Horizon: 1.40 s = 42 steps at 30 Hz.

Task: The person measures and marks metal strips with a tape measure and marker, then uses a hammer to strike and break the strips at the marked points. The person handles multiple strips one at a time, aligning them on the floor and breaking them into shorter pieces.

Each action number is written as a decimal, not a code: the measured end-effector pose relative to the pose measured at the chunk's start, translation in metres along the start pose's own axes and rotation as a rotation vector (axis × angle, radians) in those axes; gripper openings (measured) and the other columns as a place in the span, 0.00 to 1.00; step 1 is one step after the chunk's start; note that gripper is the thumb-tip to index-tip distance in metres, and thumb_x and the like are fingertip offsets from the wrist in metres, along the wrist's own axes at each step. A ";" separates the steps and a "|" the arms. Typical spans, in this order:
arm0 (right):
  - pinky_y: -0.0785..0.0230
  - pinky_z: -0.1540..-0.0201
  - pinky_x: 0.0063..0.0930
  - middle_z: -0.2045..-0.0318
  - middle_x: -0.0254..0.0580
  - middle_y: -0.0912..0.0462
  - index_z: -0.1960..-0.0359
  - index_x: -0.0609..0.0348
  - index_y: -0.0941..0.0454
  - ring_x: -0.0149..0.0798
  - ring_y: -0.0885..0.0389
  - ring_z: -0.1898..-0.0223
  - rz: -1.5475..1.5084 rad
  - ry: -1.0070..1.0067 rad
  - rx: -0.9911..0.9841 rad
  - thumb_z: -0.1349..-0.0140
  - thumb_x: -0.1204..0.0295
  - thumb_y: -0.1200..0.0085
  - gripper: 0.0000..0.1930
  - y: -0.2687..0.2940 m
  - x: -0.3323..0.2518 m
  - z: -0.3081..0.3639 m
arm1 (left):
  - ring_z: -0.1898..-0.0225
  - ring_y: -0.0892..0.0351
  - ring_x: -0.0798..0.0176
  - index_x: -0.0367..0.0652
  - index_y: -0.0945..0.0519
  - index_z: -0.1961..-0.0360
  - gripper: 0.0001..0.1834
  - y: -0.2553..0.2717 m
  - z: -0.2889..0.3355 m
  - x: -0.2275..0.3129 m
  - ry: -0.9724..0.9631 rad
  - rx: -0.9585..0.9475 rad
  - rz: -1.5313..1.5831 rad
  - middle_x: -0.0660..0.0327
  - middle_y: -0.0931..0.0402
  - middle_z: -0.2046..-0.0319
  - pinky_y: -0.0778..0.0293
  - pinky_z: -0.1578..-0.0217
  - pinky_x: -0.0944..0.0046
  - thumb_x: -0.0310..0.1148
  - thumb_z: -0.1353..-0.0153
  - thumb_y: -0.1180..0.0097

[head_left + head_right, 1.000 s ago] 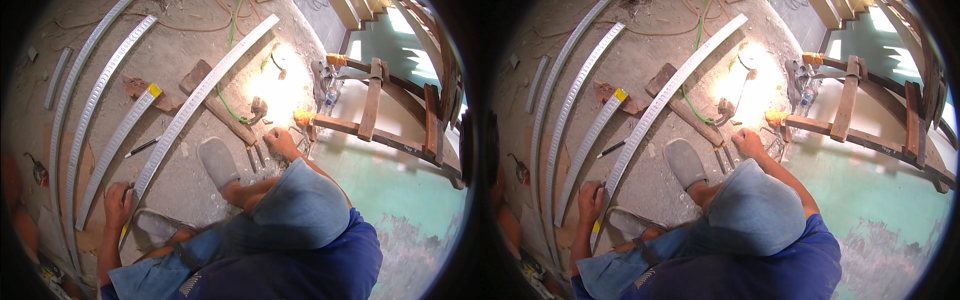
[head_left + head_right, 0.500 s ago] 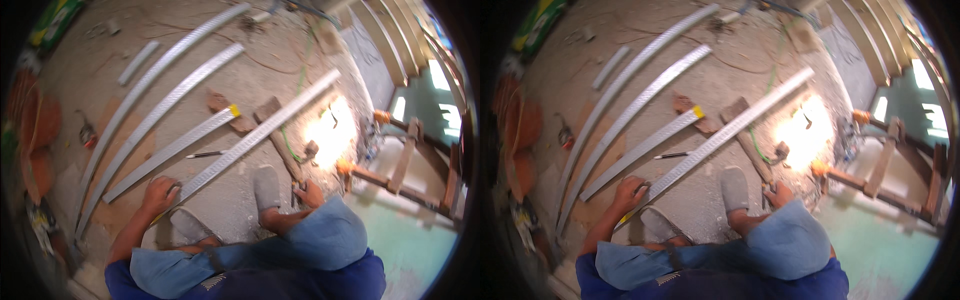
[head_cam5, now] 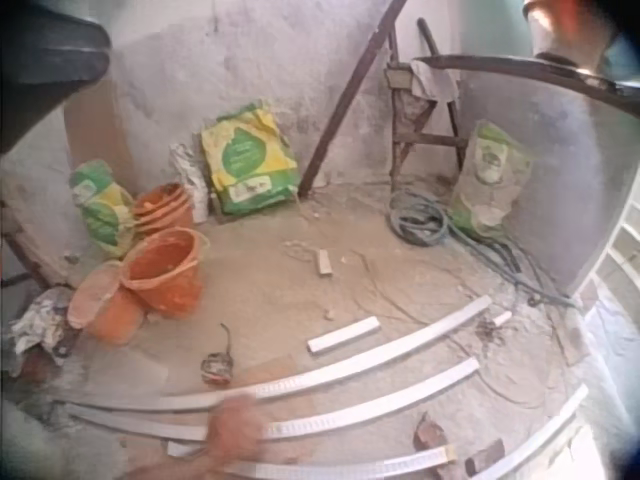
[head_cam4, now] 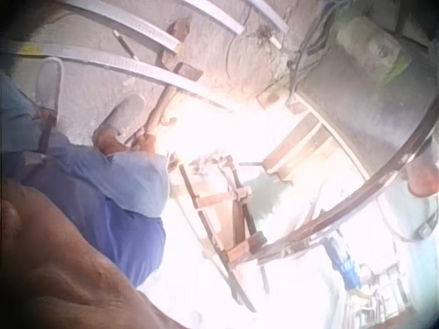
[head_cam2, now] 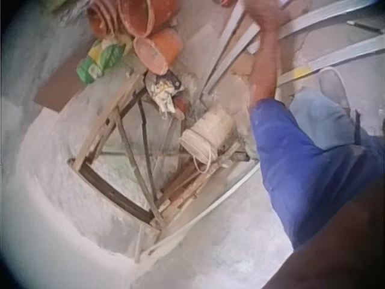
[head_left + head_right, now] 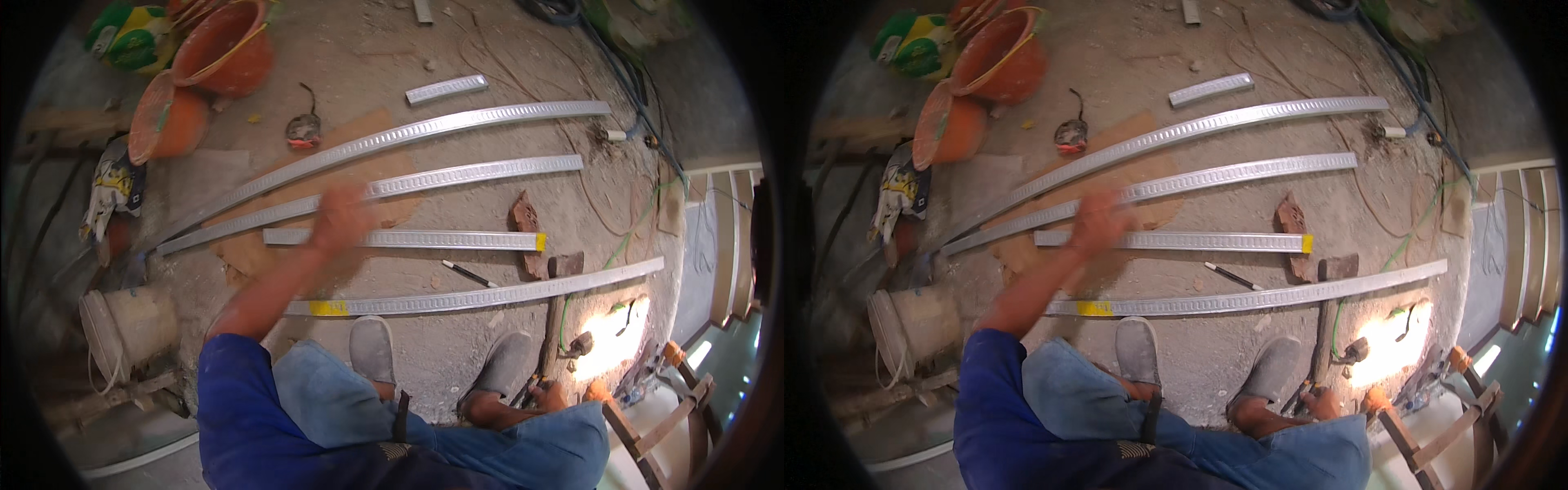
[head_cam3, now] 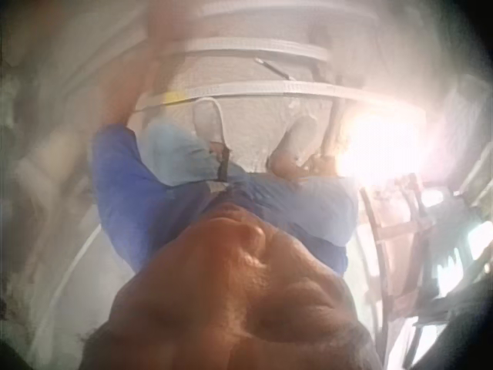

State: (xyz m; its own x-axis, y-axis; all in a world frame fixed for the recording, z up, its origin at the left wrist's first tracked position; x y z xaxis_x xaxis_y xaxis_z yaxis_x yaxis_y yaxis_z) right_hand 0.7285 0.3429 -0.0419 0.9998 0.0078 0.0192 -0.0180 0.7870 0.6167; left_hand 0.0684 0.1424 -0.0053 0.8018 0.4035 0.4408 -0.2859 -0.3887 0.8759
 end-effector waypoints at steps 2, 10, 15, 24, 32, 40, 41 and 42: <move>0.26 0.65 0.47 0.75 0.55 0.16 0.64 0.69 0.17 0.50 0.13 0.67 0.144 0.184 -0.174 0.44 0.50 0.33 0.27 -0.015 0.049 -0.052 | 0.36 0.31 0.43 0.37 0.26 0.40 0.32 0.016 -0.055 -0.057 0.187 0.261 -0.174 0.42 0.26 0.41 0.37 0.34 0.48 0.40 0.44 0.35; 0.30 0.66 0.36 0.77 0.48 0.22 0.70 0.66 0.22 0.37 0.22 0.71 0.008 0.541 -0.163 0.37 0.58 0.37 0.19 0.088 -0.225 0.057 | 0.38 0.27 0.43 0.42 0.30 0.34 0.39 0.024 -0.096 -0.196 0.617 -0.037 -0.392 0.41 0.28 0.39 0.31 0.38 0.49 0.52 0.41 0.37; 0.27 0.57 0.33 0.68 0.45 0.18 0.60 0.64 0.20 0.36 0.19 0.64 -0.305 0.644 -0.120 0.36 0.67 0.37 0.12 0.122 -0.257 0.078 | 0.45 0.23 0.50 0.41 0.28 0.38 0.31 0.039 -0.090 -0.120 0.461 0.029 0.237 0.48 0.23 0.47 0.28 0.43 0.55 0.40 0.40 0.35; 0.45 0.28 0.41 0.30 0.55 0.39 0.26 0.56 0.46 0.52 0.37 0.30 -0.156 1.282 -0.362 0.50 0.58 0.25 0.53 0.100 -0.380 0.130 | 0.53 0.23 0.66 0.42 0.27 0.45 0.26 -0.030 0.070 0.180 0.659 -0.952 1.533 0.61 0.23 0.54 0.25 0.53 0.66 0.32 0.44 0.30; 0.40 0.33 0.31 0.38 0.51 0.26 0.29 0.64 0.39 0.41 0.29 0.35 -0.358 1.162 -0.652 0.45 0.67 0.32 0.43 0.046 -0.380 0.123 | 0.48 0.27 0.71 0.39 0.28 0.41 0.21 -0.018 0.076 0.196 0.797 -0.723 1.857 0.62 0.27 0.49 0.25 0.52 0.66 0.32 0.32 0.40; 0.35 0.35 0.36 0.38 0.62 0.26 0.30 0.63 0.38 0.53 0.24 0.38 -0.259 1.330 -0.186 0.42 0.67 0.34 0.39 0.061 -0.368 0.125 | 0.54 0.20 0.66 0.31 0.25 0.46 0.22 -0.007 0.056 0.191 0.727 -0.428 1.399 0.54 0.22 0.52 0.19 0.54 0.67 0.32 0.36 0.35; 0.35 0.35 0.37 0.39 0.62 0.26 0.30 0.63 0.38 0.54 0.25 0.38 -0.215 1.379 -0.147 0.42 0.66 0.35 0.39 0.061 -0.370 0.127 | 0.55 0.20 0.66 0.30 0.25 0.47 0.21 -0.007 0.057 0.192 0.730 -0.423 1.398 0.54 0.22 0.52 0.20 0.54 0.67 0.32 0.36 0.35; 0.35 0.35 0.38 0.39 0.63 0.27 0.30 0.63 0.38 0.55 0.26 0.37 -0.168 1.427 -0.108 0.41 0.65 0.35 0.39 0.061 -0.371 0.129 | 0.55 0.19 0.66 0.30 0.24 0.48 0.21 -0.007 0.057 0.192 0.733 -0.418 1.398 0.54 0.22 0.51 0.20 0.55 0.67 0.32 0.36 0.35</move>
Point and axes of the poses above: each hand's wrist, its own z-axis away from the middle knuckle, its own y-axis out of the back of the hand, x = y × z, the point moved 6 cm from there along -z, towards the middle knuckle
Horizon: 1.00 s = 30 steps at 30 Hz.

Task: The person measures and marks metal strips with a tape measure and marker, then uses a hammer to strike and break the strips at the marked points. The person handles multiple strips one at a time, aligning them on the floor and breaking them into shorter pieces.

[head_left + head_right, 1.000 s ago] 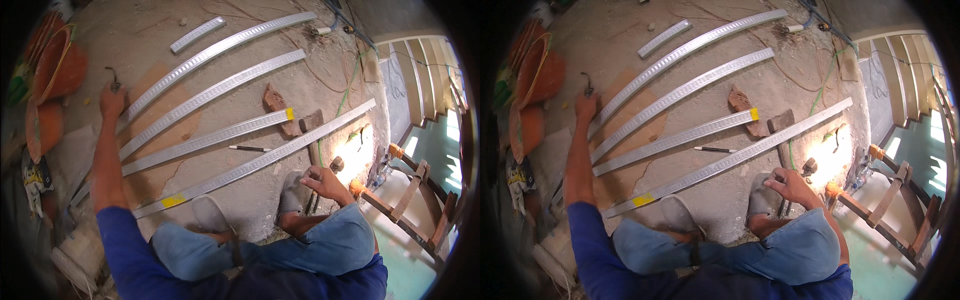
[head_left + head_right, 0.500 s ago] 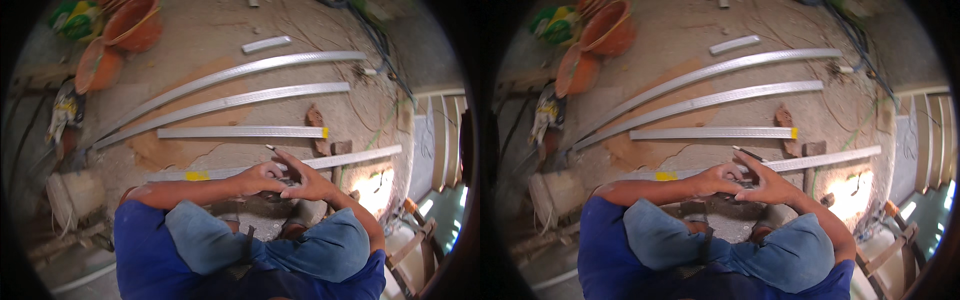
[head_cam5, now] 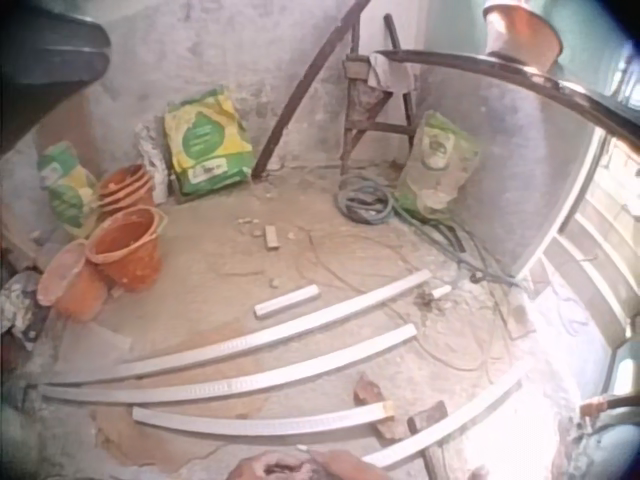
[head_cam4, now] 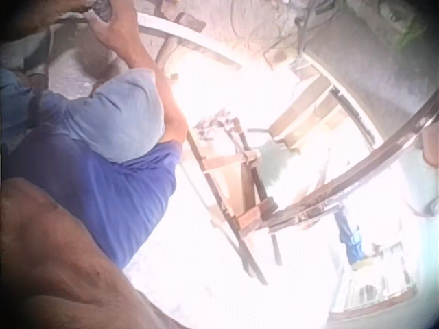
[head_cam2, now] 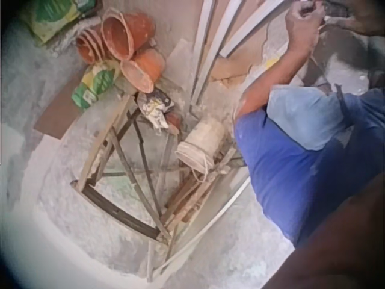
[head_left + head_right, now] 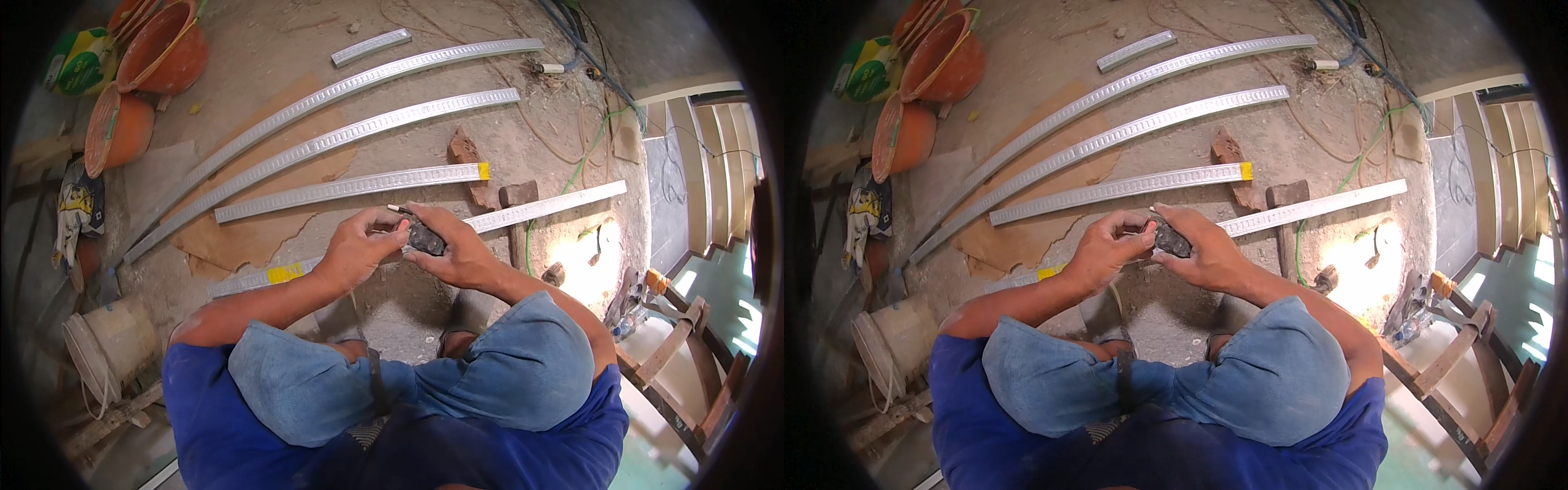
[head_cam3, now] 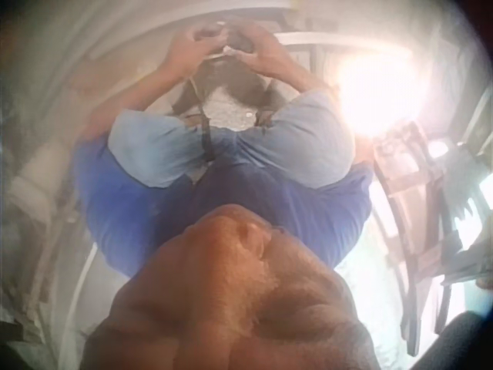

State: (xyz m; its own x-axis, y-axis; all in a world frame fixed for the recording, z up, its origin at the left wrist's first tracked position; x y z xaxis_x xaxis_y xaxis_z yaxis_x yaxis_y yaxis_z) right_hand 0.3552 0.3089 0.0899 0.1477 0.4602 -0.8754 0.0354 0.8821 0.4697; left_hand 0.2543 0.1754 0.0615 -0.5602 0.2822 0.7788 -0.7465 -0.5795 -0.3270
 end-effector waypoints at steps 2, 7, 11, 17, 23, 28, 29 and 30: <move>0.36 0.35 0.39 0.40 0.62 0.27 0.30 0.63 0.38 0.54 0.27 0.37 -0.039 0.022 -0.019 0.39 0.63 0.38 0.37 0.000 0.000 -0.001 | 0.56 0.19 0.65 0.30 0.23 0.49 0.20 -0.001 -0.001 0.005 -0.028 -0.008 -0.125 0.55 0.21 0.52 0.20 0.54 0.67 0.32 0.36 0.35; 0.36 0.36 0.37 0.42 0.59 0.25 0.31 0.64 0.38 0.50 0.25 0.40 -0.451 -0.120 -0.027 0.31 0.62 0.48 0.31 -0.008 0.010 0.001 | 0.47 0.23 0.65 0.35 0.28 0.40 0.26 0.003 -0.005 0.010 -0.018 -0.058 -0.261 0.57 0.26 0.44 0.22 0.50 0.65 0.33 0.36 0.34; 0.36 0.37 0.35 0.44 0.57 0.23 0.34 0.65 0.33 0.47 0.24 0.42 -0.684 -0.153 0.037 0.28 0.64 0.55 0.25 -0.009 0.008 -0.007 | 0.43 0.26 0.64 0.42 0.35 0.34 0.35 -0.018 -0.001 0.006 0.017 -0.227 0.103 0.60 0.30 0.42 0.22 0.48 0.60 0.33 0.39 0.33; 0.26 0.52 0.41 0.58 0.56 0.18 0.52 0.65 0.19 0.55 0.19 0.56 -0.125 0.087 0.336 0.33 0.64 0.44 0.16 0.008 -0.002 -0.008 | 0.50 0.20 0.63 0.46 0.37 0.30 0.39 -0.020 -0.008 0.002 0.206 -0.244 -0.095 0.62 0.24 0.48 0.20 0.51 0.60 0.29 0.42 0.33; 0.27 0.59 0.33 0.65 0.46 0.17 0.61 0.64 0.18 0.36 0.19 0.63 -0.282 -0.213 0.241 0.36 0.65 0.38 0.13 0.006 -0.001 -0.009 | 0.48 0.19 0.52 0.42 0.36 0.30 0.42 -0.006 -0.013 0.021 -0.066 -0.049 -0.950 0.49 0.22 0.44 0.25 0.47 0.58 0.32 0.47 0.34; 0.28 0.69 0.33 0.75 0.45 0.17 0.71 0.65 0.21 0.36 0.20 0.74 -0.305 -0.388 0.238 0.43 0.62 0.33 0.16 0.004 0.037 -0.004 | 0.41 0.23 0.46 0.43 0.34 0.30 0.41 -0.019 -0.014 0.010 -0.097 -0.266 -0.799 0.46 0.27 0.39 0.27 0.44 0.57 0.37 0.45 0.34; 0.28 0.70 0.32 0.75 0.44 0.17 0.71 0.66 0.21 0.36 0.20 0.74 -0.348 -0.431 0.163 0.42 0.62 0.34 0.17 -0.005 0.043 -0.003 | 0.43 0.23 0.50 0.41 0.34 0.31 0.41 -0.018 -0.014 0.010 -0.016 -0.324 -0.809 0.48 0.26 0.41 0.27 0.45 0.58 0.38 0.45 0.33; 0.27 0.71 0.31 0.76 0.44 0.17 0.71 0.66 0.21 0.35 0.20 0.75 -0.389 -0.482 0.098 0.42 0.62 0.34 0.17 -0.009 0.046 0.002 | 0.46 0.22 0.55 0.40 0.34 0.32 0.41 -0.022 -0.011 0.017 0.062 -0.396 -0.817 0.50 0.25 0.44 0.27 0.47 0.58 0.39 0.46 0.32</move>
Point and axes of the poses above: each hand's wrist, its own z-axis away from the middle knuckle, its own y-axis out of the back of the hand, x = y × z, the point moved 6 cm from there along -z, towards the middle knuckle
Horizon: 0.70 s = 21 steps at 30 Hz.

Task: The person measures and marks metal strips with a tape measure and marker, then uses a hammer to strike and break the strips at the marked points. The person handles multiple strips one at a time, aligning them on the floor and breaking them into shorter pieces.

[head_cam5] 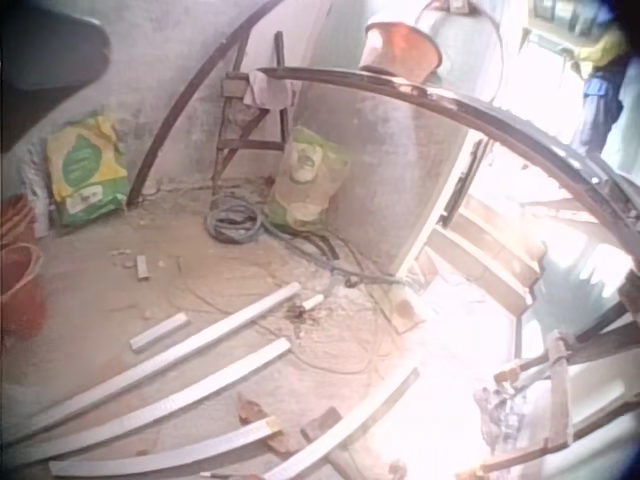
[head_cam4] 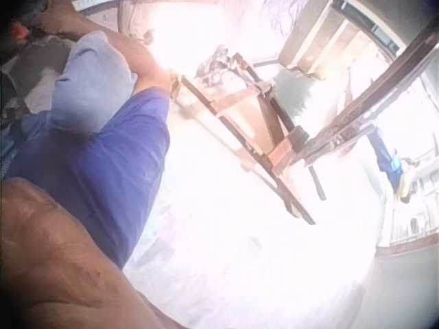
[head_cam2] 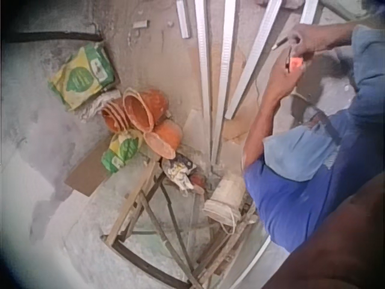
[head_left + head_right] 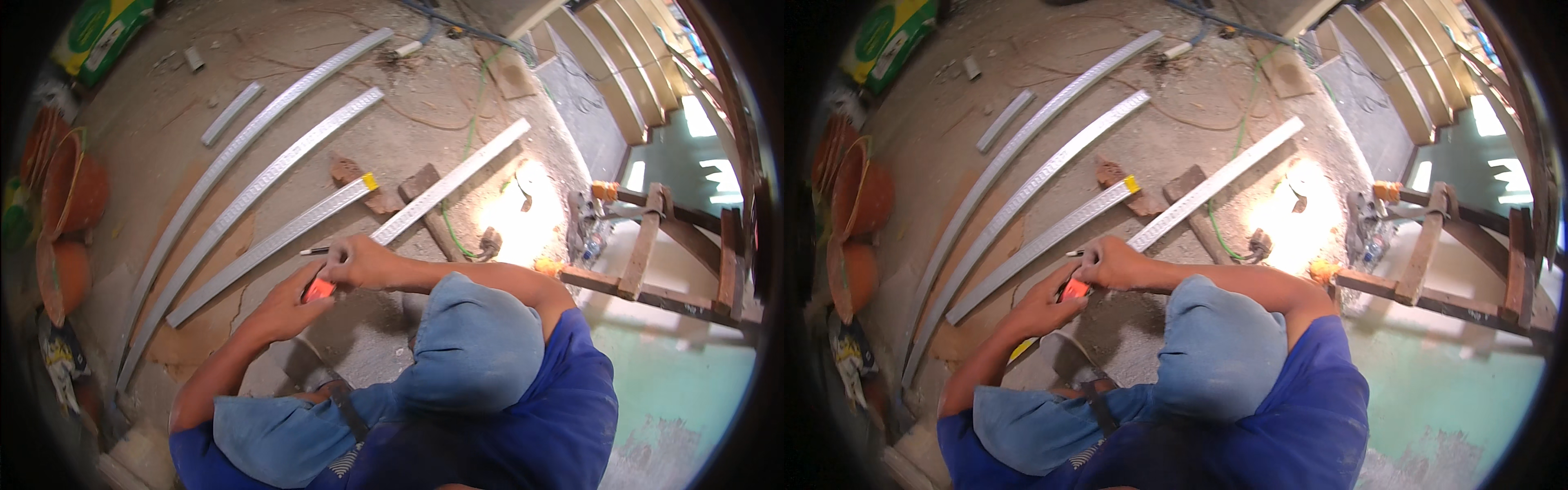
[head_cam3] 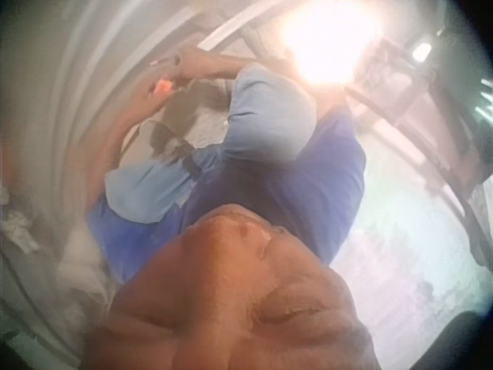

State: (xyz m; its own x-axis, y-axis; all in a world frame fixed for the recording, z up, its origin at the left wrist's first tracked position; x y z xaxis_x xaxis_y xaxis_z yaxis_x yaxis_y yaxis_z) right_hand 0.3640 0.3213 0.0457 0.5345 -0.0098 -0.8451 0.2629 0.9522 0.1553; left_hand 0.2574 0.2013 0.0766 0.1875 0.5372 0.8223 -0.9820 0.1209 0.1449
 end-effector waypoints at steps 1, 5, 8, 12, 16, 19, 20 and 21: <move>0.24 0.74 0.29 0.73 0.44 0.17 0.70 0.67 0.21 0.33 0.19 0.76 -0.165 -0.135 -0.110 0.40 0.63 0.36 0.16 -0.005 0.010 0.006 | 0.49 0.22 0.59 0.38 0.33 0.32 0.42 -0.002 0.000 0.003 0.043 -0.095 -0.002 0.51 0.24 0.46 0.26 0.48 0.59 0.40 0.46 0.31; 0.19 0.75 0.28 0.70 0.44 0.17 0.66 0.67 0.20 0.31 0.17 0.74 -0.518 -0.289 -0.318 0.39 0.65 0.37 0.14 -0.020 0.008 0.028 | 0.54 0.24 0.64 0.40 0.27 0.44 0.34 -0.010 0.004 -0.008 0.015 -0.197 -0.011 0.56 0.24 0.54 0.27 0.52 0.60 0.43 0.49 0.30; 0.18 0.74 0.29 0.70 0.43 0.18 0.64 0.67 0.20 0.31 0.17 0.73 -0.689 -0.270 -0.409 0.38 0.65 0.38 0.14 -0.017 -0.001 0.035 | 0.57 0.22 0.62 0.41 0.28 0.44 0.32 -0.012 0.007 -0.011 -0.018 -0.256 -0.028 0.58 0.24 0.59 0.26 0.55 0.61 0.44 0.46 0.31; 0.19 0.72 0.28 0.69 0.40 0.20 0.61 0.64 0.21 0.30 0.20 0.73 -0.761 -0.117 -0.281 0.36 0.62 0.39 0.16 0.037 0.008 0.029 | 0.60 0.23 0.63 0.41 0.28 0.46 0.32 -0.017 0.012 -0.034 0.059 -0.268 0.093 0.59 0.25 0.64 0.27 0.58 0.61 0.46 0.47 0.31; 0.22 0.74 0.27 0.66 0.45 0.19 0.55 0.67 0.21 0.31 0.19 0.74 -0.318 -0.096 -0.138 0.36 0.61 0.38 0.19 0.040 -0.004 0.039 | 0.62 0.22 0.61 0.39 0.27 0.48 0.33 -0.017 0.026 -0.051 0.296 -0.171 -0.076 0.56 0.22 0.66 0.26 0.60 0.60 0.50 0.49 0.31; 0.24 0.74 0.27 0.69 0.45 0.17 0.56 0.68 0.19 0.31 0.18 0.72 -0.074 -0.091 -0.241 0.38 0.59 0.36 0.21 -0.004 0.003 0.038 | 0.63 0.20 0.56 0.37 0.26 0.51 0.35 -0.022 0.015 -0.033 0.232 -0.093 -0.127 0.52 0.20 0.66 0.26 0.59 0.58 0.53 0.51 0.31; 0.25 0.75 0.27 0.70 0.45 0.17 0.57 0.68 0.18 0.31 0.18 0.72 -0.044 -0.100 -0.303 0.38 0.59 0.36 0.21 -0.014 0.005 0.033 | 0.63 0.19 0.55 0.37 0.25 0.52 0.35 -0.022 0.011 -0.025 0.205 -0.073 -0.113 0.50 0.20 0.66 0.26 0.59 0.57 0.54 0.51 0.31; 0.25 0.75 0.27 0.72 0.45 0.16 0.58 0.68 0.18 0.31 0.18 0.73 -0.012 -0.117 -0.353 0.39 0.59 0.35 0.21 -0.019 0.009 0.031 | 0.64 0.21 0.58 0.38 0.25 0.53 0.33 -0.023 0.006 -0.017 0.200 -0.081 -0.141 0.52 0.21 0.66 0.26 0.60 0.59 0.53 0.50 0.31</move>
Point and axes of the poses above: each hand's wrist, its own z-axis away from the middle knuckle, its own y-axis out of the back of the hand, x = y × z, the point moved 6 cm from there along -z, towards the middle knuckle
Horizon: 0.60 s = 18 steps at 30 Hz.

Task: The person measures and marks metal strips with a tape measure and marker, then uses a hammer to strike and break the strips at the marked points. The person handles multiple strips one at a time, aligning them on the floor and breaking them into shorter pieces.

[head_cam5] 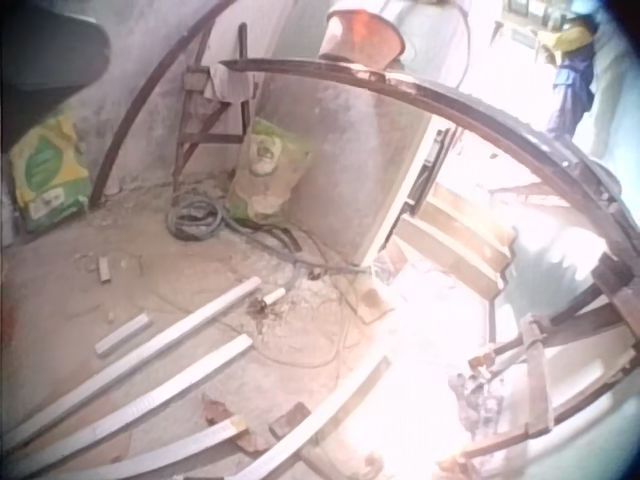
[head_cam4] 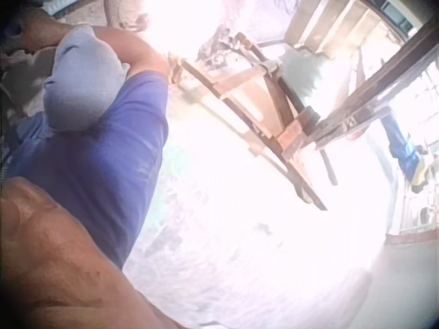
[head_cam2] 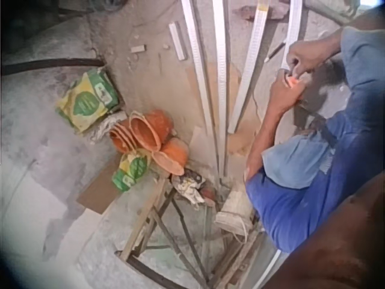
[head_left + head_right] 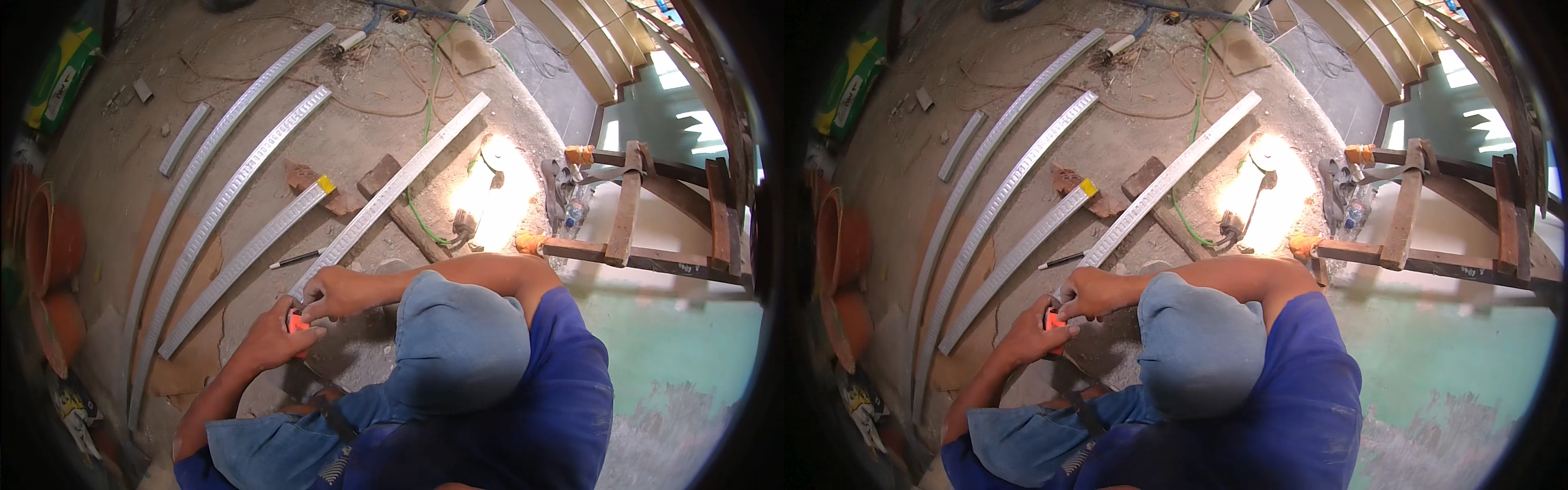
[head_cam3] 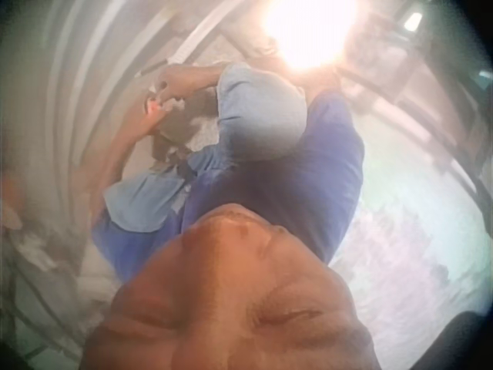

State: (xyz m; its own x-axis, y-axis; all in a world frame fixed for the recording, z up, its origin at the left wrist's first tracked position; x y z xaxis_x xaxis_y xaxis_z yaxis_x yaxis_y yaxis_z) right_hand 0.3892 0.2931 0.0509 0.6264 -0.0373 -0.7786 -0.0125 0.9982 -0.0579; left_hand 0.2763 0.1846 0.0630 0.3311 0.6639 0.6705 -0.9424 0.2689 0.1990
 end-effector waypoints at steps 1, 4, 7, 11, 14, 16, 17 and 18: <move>0.26 0.76 0.27 0.75 0.44 0.18 0.61 0.67 0.17 0.31 0.18 0.74 0.080 0.159 0.110 0.40 0.59 0.35 0.19 0.002 0.001 -0.005 | 0.65 0.22 0.61 0.38 0.25 0.54 0.32 0.002 -0.002 0.010 -0.003 -0.005 -0.030 0.54 0.22 0.67 0.27 0.60 0.60 0.51 0.50 0.30; 0.28 0.78 0.27 0.80 0.42 0.20 0.65 0.66 0.16 0.30 0.19 0.76 0.172 0.352 0.242 0.41 0.62 0.34 0.16 0.014 0.007 -0.005 | 0.65 0.24 0.64 0.38 0.25 0.56 0.31 0.008 -0.008 0.025 -0.003 -0.018 -0.138 0.55 0.22 0.68 0.27 0.60 0.60 0.53 0.49 0.31; 0.30 0.78 0.26 0.75 0.39 0.18 0.63 0.64 0.16 0.28 0.21 0.77 -0.107 0.097 0.065 0.40 0.65 0.34 0.14 0.007 0.005 0.005 | 0.65 0.25 0.64 0.38 0.24 0.55 0.31 0.009 0.001 0.033 0.004 -0.078 -0.163 0.56 0.23 0.67 0.27 0.60 0.61 0.55 0.47 0.33; 0.32 0.80 0.25 0.76 0.38 0.19 0.65 0.59 0.16 0.27 0.24 0.81 -0.437 0.160 0.079 0.41 0.67 0.35 0.09 0.010 0.009 0.006 | 0.63 0.25 0.64 0.39 0.23 0.54 0.27 0.010 0.002 0.026 -0.098 -0.129 0.075 0.60 0.24 0.64 0.28 0.57 0.62 0.53 0.40 0.39; 0.31 0.82 0.24 0.78 0.37 0.20 0.67 0.57 0.19 0.27 0.25 0.83 -0.854 0.182 0.166 0.41 0.70 0.37 0.05 0.036 0.013 0.013 | 0.59 0.23 0.66 0.38 0.23 0.54 0.23 0.012 -0.012 -0.017 -0.039 -0.204 0.245 0.60 0.20 0.61 0.29 0.54 0.66 0.49 0.36 0.42; 0.30 0.81 0.23 0.77 0.36 0.20 0.67 0.57 0.21 0.29 0.24 0.82 -1.140 0.314 0.252 0.40 0.71 0.40 0.05 0.072 0.016 0.030 | 0.59 0.24 0.68 0.38 0.23 0.52 0.22 0.018 -0.013 -0.051 0.019 -0.227 0.160 0.62 0.20 0.61 0.29 0.54 0.68 0.47 0.33 0.44; 0.30 0.78 0.25 0.76 0.37 0.20 0.68 0.56 0.22 0.30 0.23 0.79 -1.207 0.352 0.361 0.39 0.70 0.42 0.04 0.098 0.025 0.039 | 0.59 0.24 0.69 0.38 0.23 0.50 0.21 0.019 -0.012 -0.069 0.051 -0.240 0.117 0.62 0.20 0.60 0.30 0.54 0.68 0.46 0.32 0.45; 0.29 0.74 0.27 0.74 0.39 0.19 0.69 0.54 0.23 0.32 0.23 0.76 -1.273 0.387 0.469 0.38 0.70 0.43 0.04 0.127 0.034 0.051 | 0.61 0.25 0.70 0.38 0.22 0.50 0.21 0.018 -0.009 -0.086 0.037 -0.227 0.186 0.63 0.21 0.61 0.29 0.57 0.69 0.46 0.32 0.46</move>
State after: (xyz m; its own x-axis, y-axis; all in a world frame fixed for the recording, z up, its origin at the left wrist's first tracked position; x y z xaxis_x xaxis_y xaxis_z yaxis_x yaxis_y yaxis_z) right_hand 0.4493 0.4206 0.0489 -0.2392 -0.8460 -0.4764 0.6969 0.1921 -0.6910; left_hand 0.2310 0.1389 0.0024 0.1592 0.7400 0.6535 -0.9534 0.2871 -0.0928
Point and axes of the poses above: each hand's wrist, its own z-axis away from the middle knuckle, its own y-axis out of the back of the hand, x = y × z, the point moved 6 cm from there along -z, towards the middle knuckle
